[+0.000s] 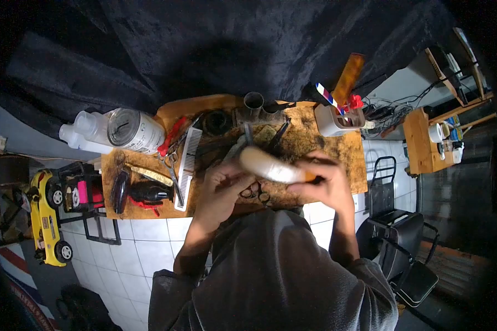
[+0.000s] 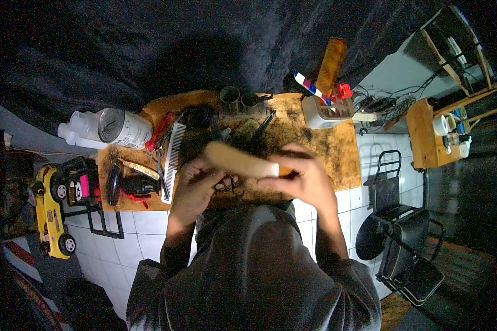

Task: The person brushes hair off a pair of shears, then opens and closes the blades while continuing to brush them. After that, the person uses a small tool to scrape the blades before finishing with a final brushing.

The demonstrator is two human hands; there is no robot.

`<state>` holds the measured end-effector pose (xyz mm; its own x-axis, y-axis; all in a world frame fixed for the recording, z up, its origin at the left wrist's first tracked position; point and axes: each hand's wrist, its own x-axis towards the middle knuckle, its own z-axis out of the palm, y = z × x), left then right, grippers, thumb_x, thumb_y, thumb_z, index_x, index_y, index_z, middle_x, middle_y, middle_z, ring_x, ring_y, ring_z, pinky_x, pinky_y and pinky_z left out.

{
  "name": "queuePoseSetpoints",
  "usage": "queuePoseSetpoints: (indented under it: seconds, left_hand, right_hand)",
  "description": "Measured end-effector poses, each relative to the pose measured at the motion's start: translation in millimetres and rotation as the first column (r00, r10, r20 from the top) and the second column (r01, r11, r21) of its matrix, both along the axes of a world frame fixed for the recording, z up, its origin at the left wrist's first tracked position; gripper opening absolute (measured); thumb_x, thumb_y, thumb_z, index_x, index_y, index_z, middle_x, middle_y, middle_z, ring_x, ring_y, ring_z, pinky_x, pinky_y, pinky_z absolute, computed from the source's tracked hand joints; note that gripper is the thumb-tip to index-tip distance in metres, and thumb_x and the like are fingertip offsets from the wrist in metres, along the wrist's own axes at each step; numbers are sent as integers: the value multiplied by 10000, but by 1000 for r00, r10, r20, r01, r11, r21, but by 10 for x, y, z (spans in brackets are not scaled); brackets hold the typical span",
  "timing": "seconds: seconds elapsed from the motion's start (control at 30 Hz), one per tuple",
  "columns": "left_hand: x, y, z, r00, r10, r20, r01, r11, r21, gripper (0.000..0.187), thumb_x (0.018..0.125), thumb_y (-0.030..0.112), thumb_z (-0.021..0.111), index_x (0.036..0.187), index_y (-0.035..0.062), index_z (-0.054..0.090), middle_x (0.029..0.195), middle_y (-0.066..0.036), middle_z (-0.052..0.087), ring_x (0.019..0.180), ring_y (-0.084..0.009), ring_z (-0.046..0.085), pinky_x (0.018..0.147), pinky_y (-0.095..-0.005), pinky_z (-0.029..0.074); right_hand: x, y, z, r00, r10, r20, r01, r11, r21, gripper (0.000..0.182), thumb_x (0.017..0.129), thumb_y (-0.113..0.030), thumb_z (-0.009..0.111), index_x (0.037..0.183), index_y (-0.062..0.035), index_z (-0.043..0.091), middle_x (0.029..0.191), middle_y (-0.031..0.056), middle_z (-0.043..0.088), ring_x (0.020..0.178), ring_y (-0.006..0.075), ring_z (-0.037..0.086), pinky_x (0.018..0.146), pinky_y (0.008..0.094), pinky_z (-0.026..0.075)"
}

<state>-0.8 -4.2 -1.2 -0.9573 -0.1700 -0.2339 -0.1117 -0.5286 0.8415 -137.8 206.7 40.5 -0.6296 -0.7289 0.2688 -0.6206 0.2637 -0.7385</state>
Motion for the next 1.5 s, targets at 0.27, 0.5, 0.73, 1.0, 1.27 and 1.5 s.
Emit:
queuePoseSetpoints:
  seconds: [0.27, 0.5, 0.73, 1.0, 1.27, 1.5]
  left_hand:
    - [-107, 115, 70, 992, 123, -5, -117, 951, 288, 387, 966, 140, 551, 1317, -12, 493, 1036, -49, 583, 932, -126, 561, 817, -311, 495]
    - [-158, 131, 10, 998, 30, -49, 2, 841, 540, 444, 1010, 294, 479, 1388, 64, 437, 1096, -23, 549, 974, -113, 531, 804, -261, 469]
    - [-65, 187, 205, 970, -244, 17, 222, 909, 353, 526, 1015, 248, 459, 1486, 72, 306, 1145, -4, 456, 972, -104, 471, 870, -296, 435]
    - [-87, 140, -7, 983, -172, -69, 185, 928, 324, 396, 1018, 177, 440, 1399, 71, 431, 1000, 5, 564, 860, -60, 531, 730, -212, 412]
    - [-76, 156, 154, 984, -164, 65, 166, 985, -39, 361, 1023, 202, 460, 1350, 57, 508, 954, 27, 598, 810, -26, 535, 631, -169, 400]
    - [-90, 177, 189, 988, -144, -56, 140, 987, -73, 435, 975, 119, 559, 1391, 37, 463, 1001, -17, 579, 862, -49, 534, 725, -210, 457]
  right_hand:
    - [-146, 78, 59, 930, -368, -23, 367, 930, -38, 464, 702, -216, 837, 1027, 68, 669, 880, 154, 636, 781, 244, 618, 706, 311, 483]
    - [136, 80, -70, 958, 271, 98, -276, 960, 41, 503, 623, -337, 881, 1024, -72, 731, 1028, 157, 646, 965, 308, 647, 842, 365, 510]
    - [-63, -50, -82, 952, -285, -113, 280, 958, -61, 449, 691, -179, 830, 1054, 36, 677, 944, 152, 619, 817, 268, 633, 736, 332, 500]
    - [69, 226, 24, 974, 227, 23, -228, 971, 71, 492, 746, -346, 802, 1075, -13, 651, 1096, 174, 608, 996, 317, 601, 819, 373, 486]
    - [18, 240, -26, 955, -263, -137, 286, 939, 192, 473, 837, -387, 711, 1209, -110, 613, 864, 183, 689, 699, 321, 696, 632, 374, 543]
    - [62, 309, -119, 988, -33, 152, 31, 999, 19, 491, 687, -354, 849, 999, -13, 686, 753, 148, 678, 600, 188, 653, 555, 322, 496]
